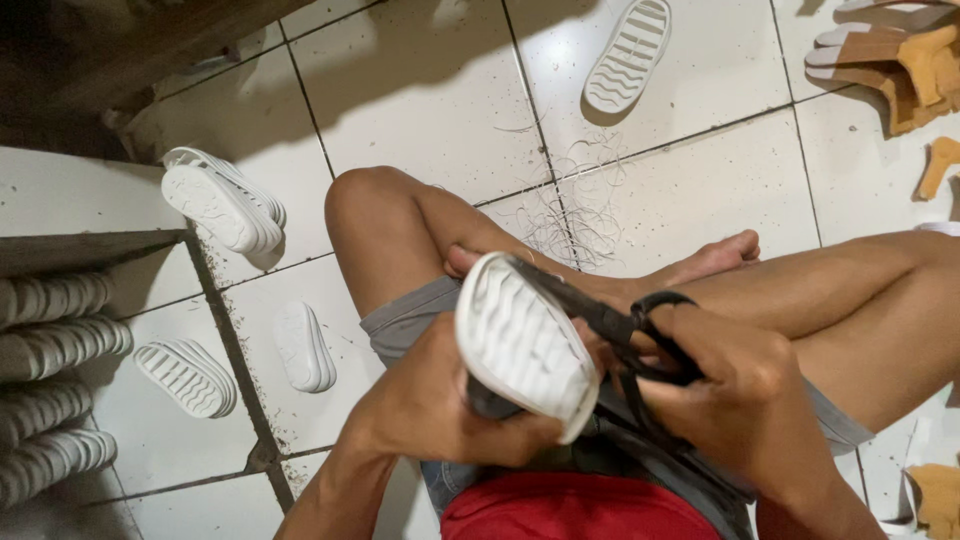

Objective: The person sits on the workshop floor and uses scissors to trim excess flash off white foam shoe soles, rotating each sole to cut along its edges, then sets the finished sole aside and picks up the next one from the pile.

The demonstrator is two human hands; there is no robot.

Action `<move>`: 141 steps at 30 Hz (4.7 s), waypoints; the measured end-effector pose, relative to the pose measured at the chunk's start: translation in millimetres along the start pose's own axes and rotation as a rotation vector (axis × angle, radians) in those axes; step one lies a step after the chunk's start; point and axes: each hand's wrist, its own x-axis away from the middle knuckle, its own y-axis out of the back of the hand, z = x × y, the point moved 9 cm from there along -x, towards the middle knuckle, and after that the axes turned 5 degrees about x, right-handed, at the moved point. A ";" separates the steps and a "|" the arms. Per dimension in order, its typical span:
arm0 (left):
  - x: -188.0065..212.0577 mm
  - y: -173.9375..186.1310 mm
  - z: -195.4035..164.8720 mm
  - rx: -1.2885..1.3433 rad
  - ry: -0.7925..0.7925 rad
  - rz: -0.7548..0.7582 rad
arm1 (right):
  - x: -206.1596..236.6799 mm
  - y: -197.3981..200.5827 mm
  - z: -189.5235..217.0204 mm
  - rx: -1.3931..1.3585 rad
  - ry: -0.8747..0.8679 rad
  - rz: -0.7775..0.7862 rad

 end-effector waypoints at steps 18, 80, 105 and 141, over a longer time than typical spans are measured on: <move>0.6 58.5 133.4 0.522 0.019 -0.694 | 37.2 -124.7 -91.8 -0.939 -0.699 0.172; 23.7 123.3 53.4 1.166 -0.424 -0.790 | 20.3 -153.0 -103.8 -0.818 -0.615 0.383; -16.1 22.5 3.9 0.620 -0.340 -0.476 | 30.1 0.9 -48.5 -0.036 -0.196 -0.008; 11.8 -0.9 70.3 0.629 -0.081 -0.452 | 17.8 -0.2 -23.9 0.104 0.005 -0.023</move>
